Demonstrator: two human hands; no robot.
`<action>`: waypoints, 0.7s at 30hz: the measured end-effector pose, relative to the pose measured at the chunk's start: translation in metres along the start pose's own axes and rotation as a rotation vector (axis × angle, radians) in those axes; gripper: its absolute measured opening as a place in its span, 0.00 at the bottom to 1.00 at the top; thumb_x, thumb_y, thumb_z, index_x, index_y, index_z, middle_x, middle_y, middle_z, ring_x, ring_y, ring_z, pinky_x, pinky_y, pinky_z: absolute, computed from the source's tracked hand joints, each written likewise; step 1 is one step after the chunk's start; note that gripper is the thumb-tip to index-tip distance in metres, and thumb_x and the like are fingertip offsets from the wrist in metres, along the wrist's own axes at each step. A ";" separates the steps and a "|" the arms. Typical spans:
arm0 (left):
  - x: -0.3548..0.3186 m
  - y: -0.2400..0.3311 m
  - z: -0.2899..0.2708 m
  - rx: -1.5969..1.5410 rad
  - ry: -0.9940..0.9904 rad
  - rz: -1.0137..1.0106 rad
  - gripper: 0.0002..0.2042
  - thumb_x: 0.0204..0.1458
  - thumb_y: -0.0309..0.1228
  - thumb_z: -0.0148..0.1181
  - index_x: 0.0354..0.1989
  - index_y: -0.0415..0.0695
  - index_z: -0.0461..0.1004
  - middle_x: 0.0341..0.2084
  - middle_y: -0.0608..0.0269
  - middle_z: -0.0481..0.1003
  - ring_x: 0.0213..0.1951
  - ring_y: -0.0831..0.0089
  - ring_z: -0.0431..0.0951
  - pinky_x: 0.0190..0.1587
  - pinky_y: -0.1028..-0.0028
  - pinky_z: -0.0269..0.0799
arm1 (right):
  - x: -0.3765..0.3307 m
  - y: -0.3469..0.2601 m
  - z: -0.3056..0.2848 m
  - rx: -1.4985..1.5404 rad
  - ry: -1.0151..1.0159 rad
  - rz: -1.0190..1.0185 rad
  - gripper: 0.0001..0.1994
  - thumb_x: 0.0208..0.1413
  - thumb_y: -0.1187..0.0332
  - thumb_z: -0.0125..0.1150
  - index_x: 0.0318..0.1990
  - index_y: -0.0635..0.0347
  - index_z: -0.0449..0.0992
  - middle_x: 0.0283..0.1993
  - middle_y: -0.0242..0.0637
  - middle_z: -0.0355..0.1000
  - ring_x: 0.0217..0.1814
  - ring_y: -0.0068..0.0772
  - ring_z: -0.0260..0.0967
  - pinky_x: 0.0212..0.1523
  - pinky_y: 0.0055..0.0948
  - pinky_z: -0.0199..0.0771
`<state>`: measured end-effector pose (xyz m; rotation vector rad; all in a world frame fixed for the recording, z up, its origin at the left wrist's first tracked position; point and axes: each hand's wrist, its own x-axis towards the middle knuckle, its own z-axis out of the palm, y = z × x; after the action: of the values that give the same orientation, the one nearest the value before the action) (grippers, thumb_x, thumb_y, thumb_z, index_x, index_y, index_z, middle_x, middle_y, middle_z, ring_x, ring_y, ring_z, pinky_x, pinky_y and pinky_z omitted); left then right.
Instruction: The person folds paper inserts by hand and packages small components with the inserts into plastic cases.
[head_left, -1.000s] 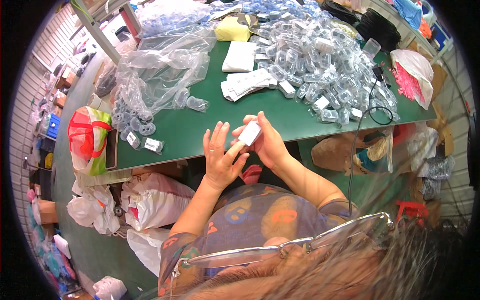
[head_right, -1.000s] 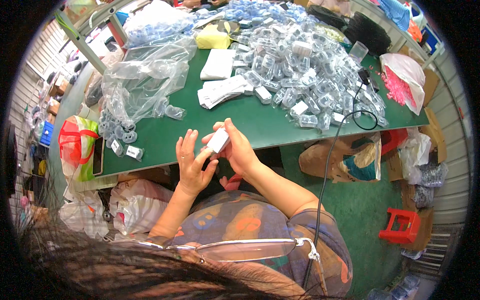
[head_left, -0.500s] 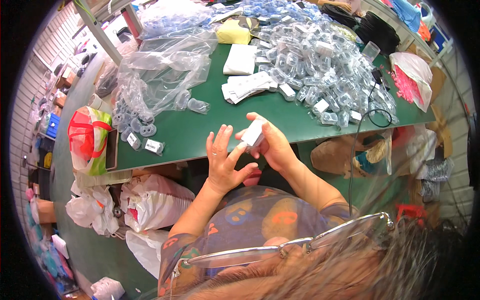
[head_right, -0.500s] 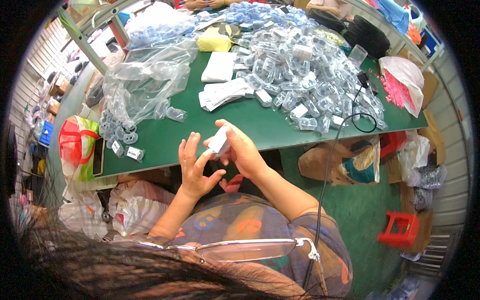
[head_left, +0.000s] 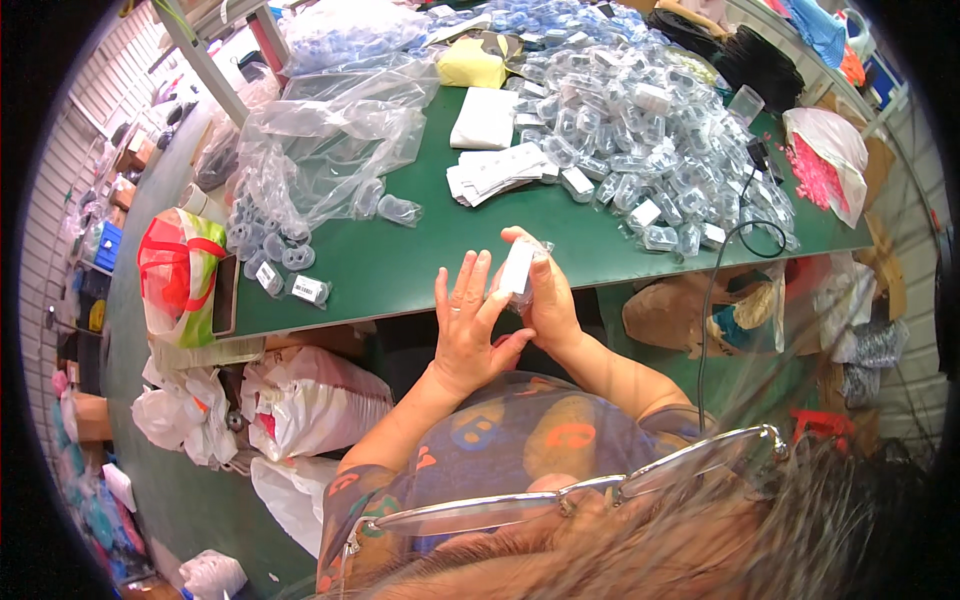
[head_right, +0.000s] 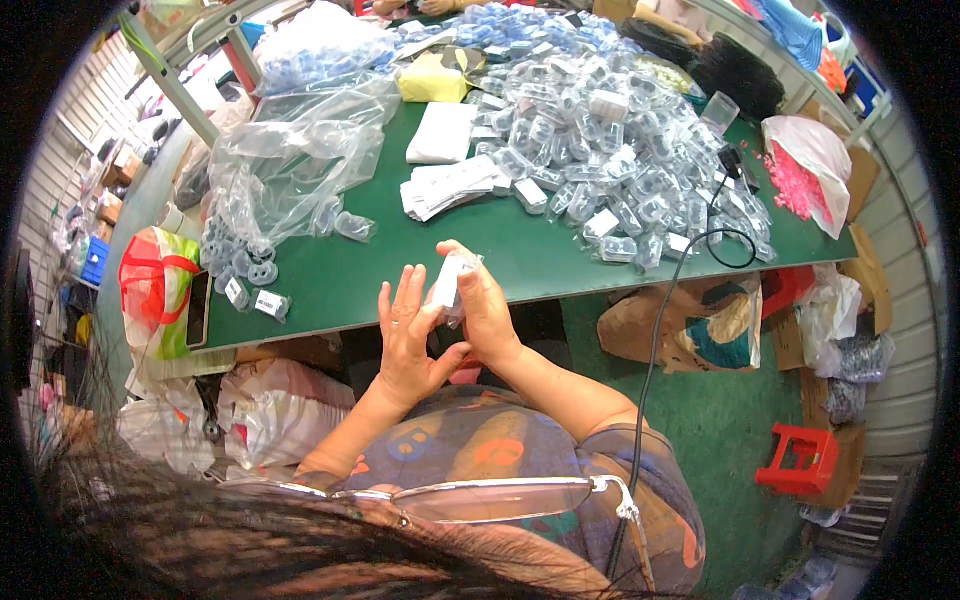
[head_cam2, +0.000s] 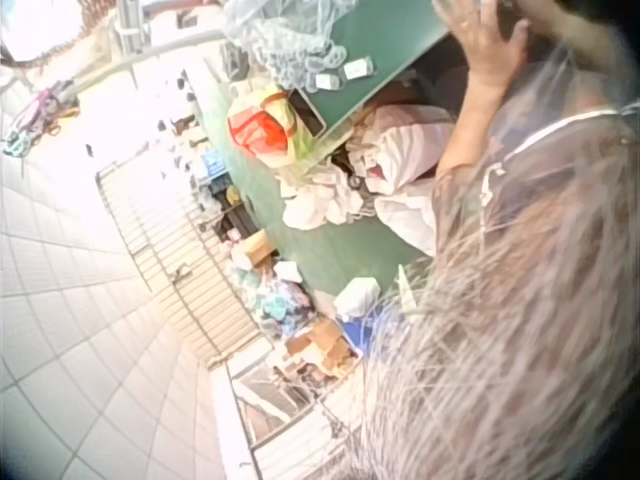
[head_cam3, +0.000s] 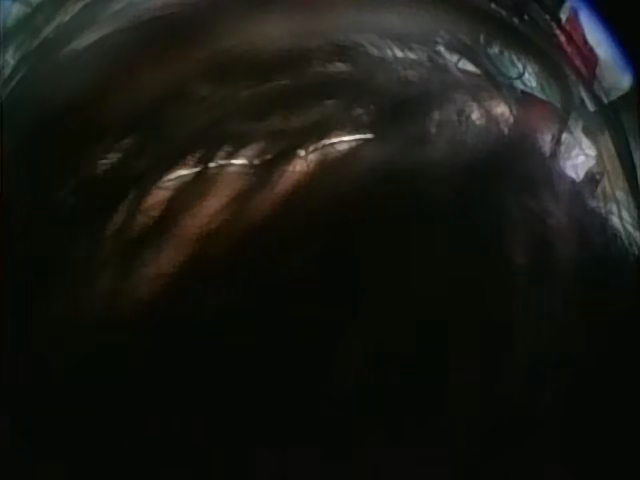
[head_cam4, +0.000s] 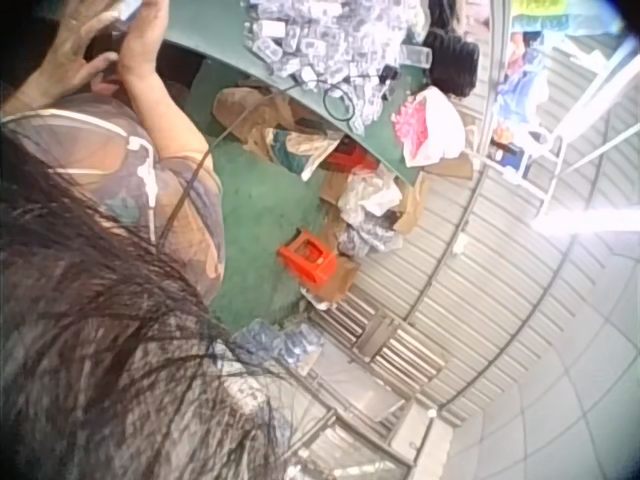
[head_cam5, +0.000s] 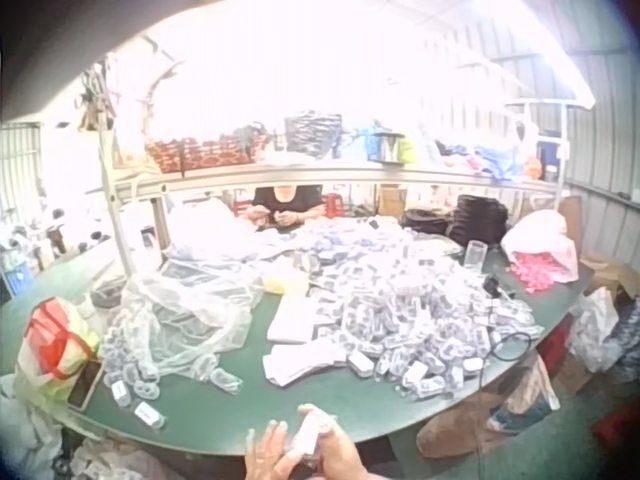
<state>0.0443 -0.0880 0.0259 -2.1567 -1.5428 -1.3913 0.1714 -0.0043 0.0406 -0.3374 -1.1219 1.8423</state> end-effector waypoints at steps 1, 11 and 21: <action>0.001 0.001 -0.001 0.000 0.000 -0.001 0.32 0.57 0.51 0.66 0.65 0.47 0.64 0.72 0.36 0.57 0.73 0.38 0.56 0.72 0.38 0.40 | -0.001 0.001 0.000 0.000 0.000 0.001 0.35 0.68 0.41 0.53 0.68 0.62 0.61 0.37 0.34 0.75 0.36 0.21 0.73 0.38 0.21 0.73; 0.001 -0.006 -0.009 -0.019 0.116 0.088 0.25 0.55 0.40 0.70 0.57 0.47 0.68 0.61 0.47 0.73 0.64 0.47 0.72 0.72 0.42 0.46 | 0.004 0.005 0.003 0.079 -0.028 0.071 0.34 0.71 0.42 0.48 0.70 0.62 0.60 0.45 0.31 0.70 0.45 0.20 0.70 0.46 0.22 0.70; 0.021 -0.009 -0.026 0.041 0.232 0.104 0.10 0.47 0.21 0.69 0.37 0.47 0.81 0.36 0.66 0.77 0.38 0.66 0.79 0.66 0.54 0.61 | 0.005 -0.002 0.008 0.078 -0.106 0.087 0.29 0.73 0.48 0.47 0.71 0.56 0.56 0.39 0.42 0.76 0.38 0.26 0.72 0.40 0.25 0.71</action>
<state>0.0227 -0.0848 0.0523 -1.9421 -1.3439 -1.5007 0.1642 -0.0042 0.0478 -0.2498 -1.1184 1.9946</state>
